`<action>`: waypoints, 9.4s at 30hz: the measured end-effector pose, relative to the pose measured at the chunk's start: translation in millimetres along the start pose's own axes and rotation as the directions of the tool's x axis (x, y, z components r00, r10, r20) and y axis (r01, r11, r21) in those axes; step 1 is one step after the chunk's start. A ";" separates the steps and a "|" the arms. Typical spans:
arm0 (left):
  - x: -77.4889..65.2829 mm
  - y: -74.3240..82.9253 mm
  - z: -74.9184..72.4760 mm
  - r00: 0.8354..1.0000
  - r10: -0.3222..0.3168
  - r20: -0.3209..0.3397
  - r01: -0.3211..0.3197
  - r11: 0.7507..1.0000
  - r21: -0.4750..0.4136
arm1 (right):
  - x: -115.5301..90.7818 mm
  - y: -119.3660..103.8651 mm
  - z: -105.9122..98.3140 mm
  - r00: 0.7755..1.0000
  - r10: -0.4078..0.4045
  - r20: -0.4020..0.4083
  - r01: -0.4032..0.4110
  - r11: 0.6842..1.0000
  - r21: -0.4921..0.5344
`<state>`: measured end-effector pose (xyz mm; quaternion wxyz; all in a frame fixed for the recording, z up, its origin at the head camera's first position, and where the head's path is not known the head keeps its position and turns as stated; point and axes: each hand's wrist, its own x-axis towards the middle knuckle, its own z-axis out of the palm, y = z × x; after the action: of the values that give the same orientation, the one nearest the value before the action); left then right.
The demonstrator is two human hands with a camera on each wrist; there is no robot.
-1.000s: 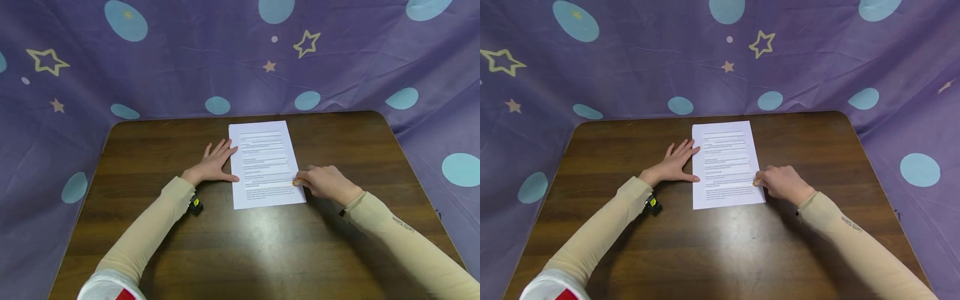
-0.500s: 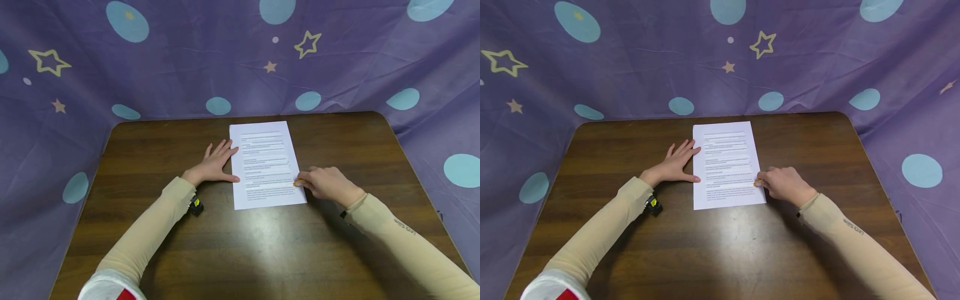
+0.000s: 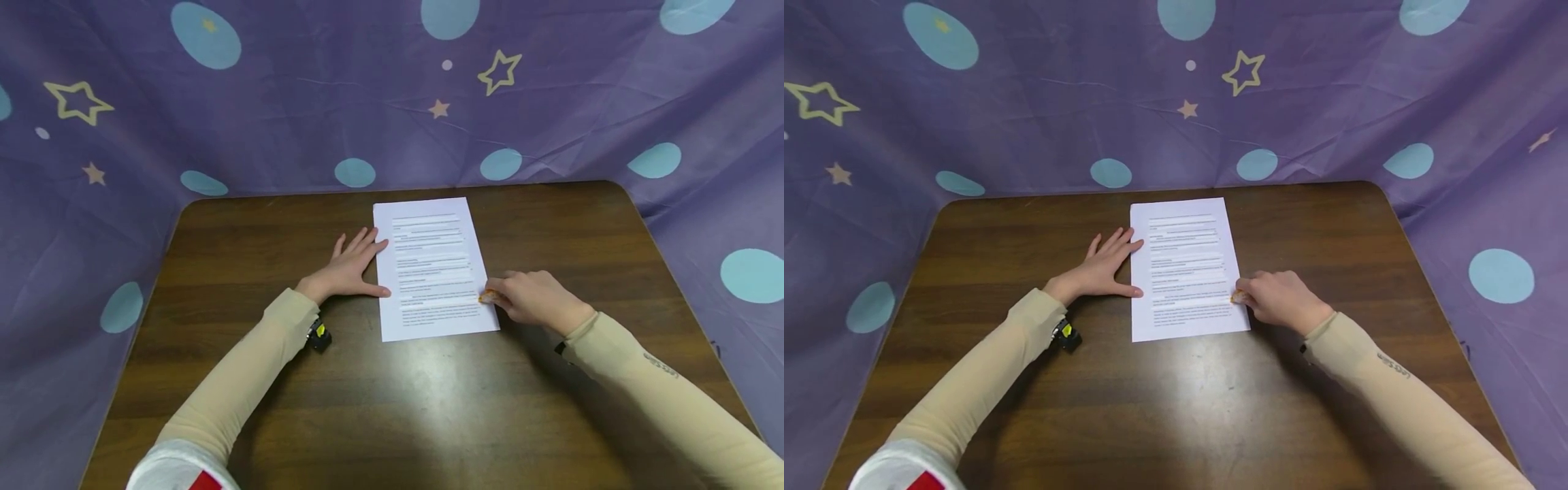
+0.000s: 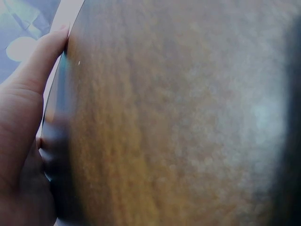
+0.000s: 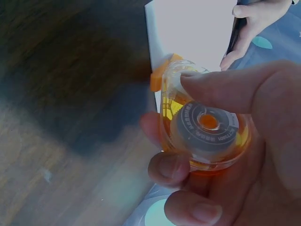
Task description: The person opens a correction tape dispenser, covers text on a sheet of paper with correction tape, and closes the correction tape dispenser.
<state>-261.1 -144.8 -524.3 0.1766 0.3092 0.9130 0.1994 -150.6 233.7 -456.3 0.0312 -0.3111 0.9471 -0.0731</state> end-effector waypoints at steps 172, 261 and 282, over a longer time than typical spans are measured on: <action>-5.7 13.8 -8.9 1.000 -0.023 0.009 0.022 0.999 0.034 | 56.4 -88.9 18.0 0.957 -0.283 0.070 0.284 0.959 -0.011; -20.2 78.7 1.2 0.873 0.166 -0.458 -0.328 0.895 -0.302 | 38.3 -21.1 -21.5 0.982 -0.095 -0.162 0.147 0.927 0.345; -5.6 130.3 21.9 0.879 -0.033 -0.476 -0.303 0.732 -0.610 | 51.2 -27.9 -26.8 0.978 -0.085 -0.193 0.176 0.832 0.526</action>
<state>-182.8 -47.8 -480.4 0.0407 0.2368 0.7690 0.5923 -178.4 184.3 -426.1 0.0357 -0.3469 0.8639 -0.3635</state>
